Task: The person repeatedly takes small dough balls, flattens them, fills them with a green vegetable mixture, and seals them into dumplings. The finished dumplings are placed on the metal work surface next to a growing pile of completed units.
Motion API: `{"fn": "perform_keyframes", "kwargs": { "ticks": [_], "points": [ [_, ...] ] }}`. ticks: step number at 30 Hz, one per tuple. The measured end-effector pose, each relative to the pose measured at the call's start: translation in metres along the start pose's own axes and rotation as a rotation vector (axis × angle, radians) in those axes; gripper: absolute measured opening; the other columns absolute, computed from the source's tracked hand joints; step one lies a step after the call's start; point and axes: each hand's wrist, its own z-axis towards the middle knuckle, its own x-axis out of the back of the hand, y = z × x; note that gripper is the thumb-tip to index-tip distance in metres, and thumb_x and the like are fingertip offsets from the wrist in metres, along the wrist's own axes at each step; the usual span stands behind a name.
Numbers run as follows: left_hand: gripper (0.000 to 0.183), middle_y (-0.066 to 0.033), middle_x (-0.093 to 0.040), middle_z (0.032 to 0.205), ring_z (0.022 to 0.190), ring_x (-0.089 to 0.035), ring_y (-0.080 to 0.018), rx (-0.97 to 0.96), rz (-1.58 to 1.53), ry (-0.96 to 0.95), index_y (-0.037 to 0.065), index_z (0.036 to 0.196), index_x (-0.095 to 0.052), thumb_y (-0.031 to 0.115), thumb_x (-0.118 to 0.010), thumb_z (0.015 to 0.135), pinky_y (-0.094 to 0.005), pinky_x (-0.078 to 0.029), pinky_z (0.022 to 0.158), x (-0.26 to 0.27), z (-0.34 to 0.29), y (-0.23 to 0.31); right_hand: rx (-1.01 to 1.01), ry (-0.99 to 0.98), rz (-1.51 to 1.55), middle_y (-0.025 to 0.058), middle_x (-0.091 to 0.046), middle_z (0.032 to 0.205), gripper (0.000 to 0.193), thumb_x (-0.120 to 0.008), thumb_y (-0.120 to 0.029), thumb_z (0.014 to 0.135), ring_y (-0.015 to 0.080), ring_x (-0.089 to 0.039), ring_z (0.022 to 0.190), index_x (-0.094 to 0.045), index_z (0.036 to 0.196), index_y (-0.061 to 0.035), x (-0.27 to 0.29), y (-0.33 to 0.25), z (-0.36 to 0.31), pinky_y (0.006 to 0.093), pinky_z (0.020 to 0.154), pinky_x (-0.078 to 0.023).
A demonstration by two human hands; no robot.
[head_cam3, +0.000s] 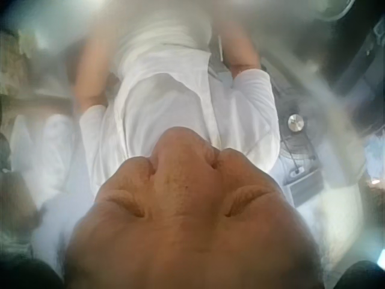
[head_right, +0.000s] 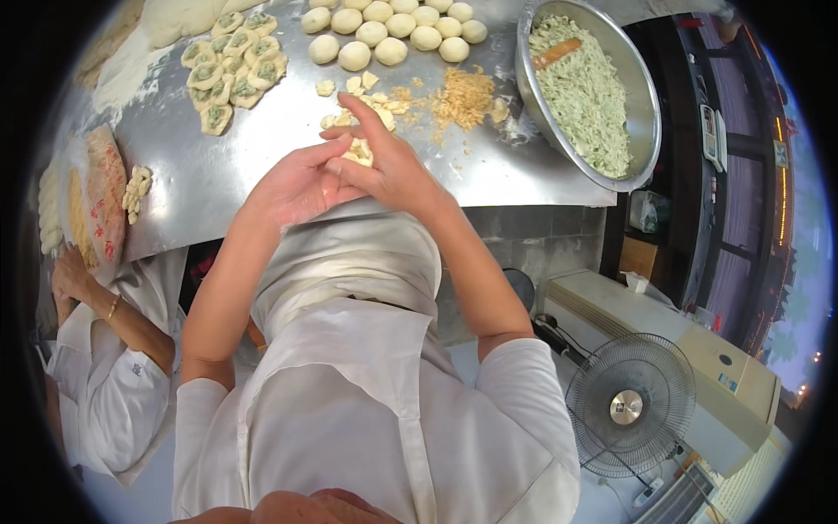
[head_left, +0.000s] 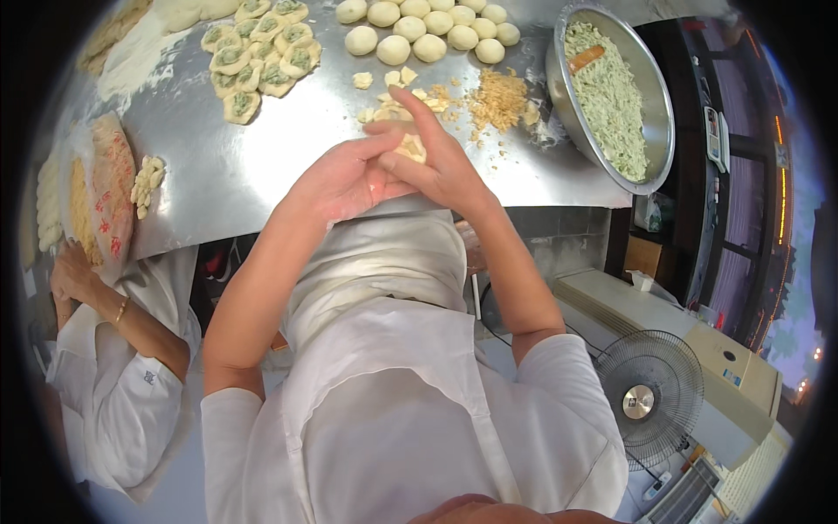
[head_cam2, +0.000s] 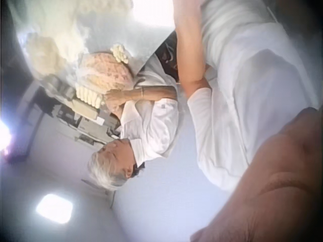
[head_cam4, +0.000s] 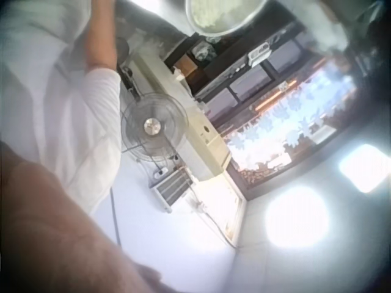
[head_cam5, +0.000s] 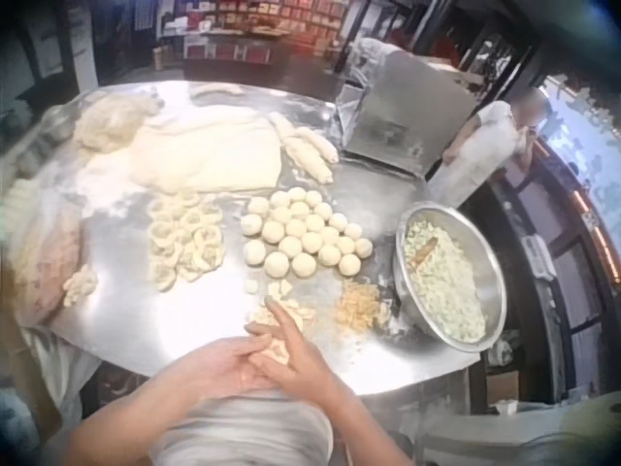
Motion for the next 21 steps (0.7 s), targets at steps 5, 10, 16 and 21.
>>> {"fn": "perform_keyframes", "kwargs": {
  "ticks": [5, 10, 16, 21],
  "points": [
    [0.033, -0.0166, -0.061, 0.125, 0.115, -0.065, -0.0262, -0.163, -0.126, 0.045, -0.007, 0.131, -0.052, 0.014, -0.054, 0.105, -0.0362, -0.055, 0.103, 0.003, -0.003, -0.008, -0.008, 0.112, 0.003, 0.0168, -0.056, 0.144, 0.083, -0.080, -0.021, 0.081, 0.0301, -0.054, 0.133, -0.040, 0.152, -0.0051, -0.003, -0.012, 0.000, 0.0402, 0.109, -0.044],
    [0.038, -0.0151, -0.064, 0.121, 0.112, -0.065, -0.0228, -0.319, -0.021, 0.172, -0.007, 0.134, -0.053, 0.011, -0.060, 0.101, -0.0338, -0.055, 0.099, 0.002, 0.009, -0.019, 0.054, 0.183, -0.291, 0.0212, -0.058, 0.137, 0.070, -0.082, -0.022, 0.078, 0.0384, -0.057, 0.127, -0.053, 0.139, -0.0021, -0.021, 0.009, -0.001, 0.0444, 0.104, -0.048],
    [0.043, -0.0074, -0.066, 0.111, 0.099, -0.062, -0.0132, -0.333, 0.339, 0.257, -0.009, 0.135, -0.053, 0.017, -0.058, 0.102, -0.0283, -0.050, 0.091, -0.010, -0.017, -0.013, 0.229, 0.151, -0.437, 0.0220, -0.058, 0.137, 0.062, -0.078, -0.022, 0.080, 0.0398, -0.056, 0.127, -0.056, 0.134, -0.0014, -0.026, 0.017, 0.010, 0.0463, 0.107, -0.046],
    [0.046, -0.0065, -0.064, 0.111, 0.097, -0.060, -0.0118, -0.291, 0.743, 0.219, -0.007, 0.135, -0.054, 0.026, -0.056, 0.104, -0.0292, -0.047, 0.092, -0.026, -0.043, 0.002, 0.358, 0.162, -0.308, 0.0193, -0.062, 0.134, 0.046, -0.072, -0.019, 0.087, 0.0387, -0.058, 0.126, -0.062, 0.129, -0.0018, -0.032, 0.001, 0.015, 0.0477, 0.109, -0.044]
  ]
}}
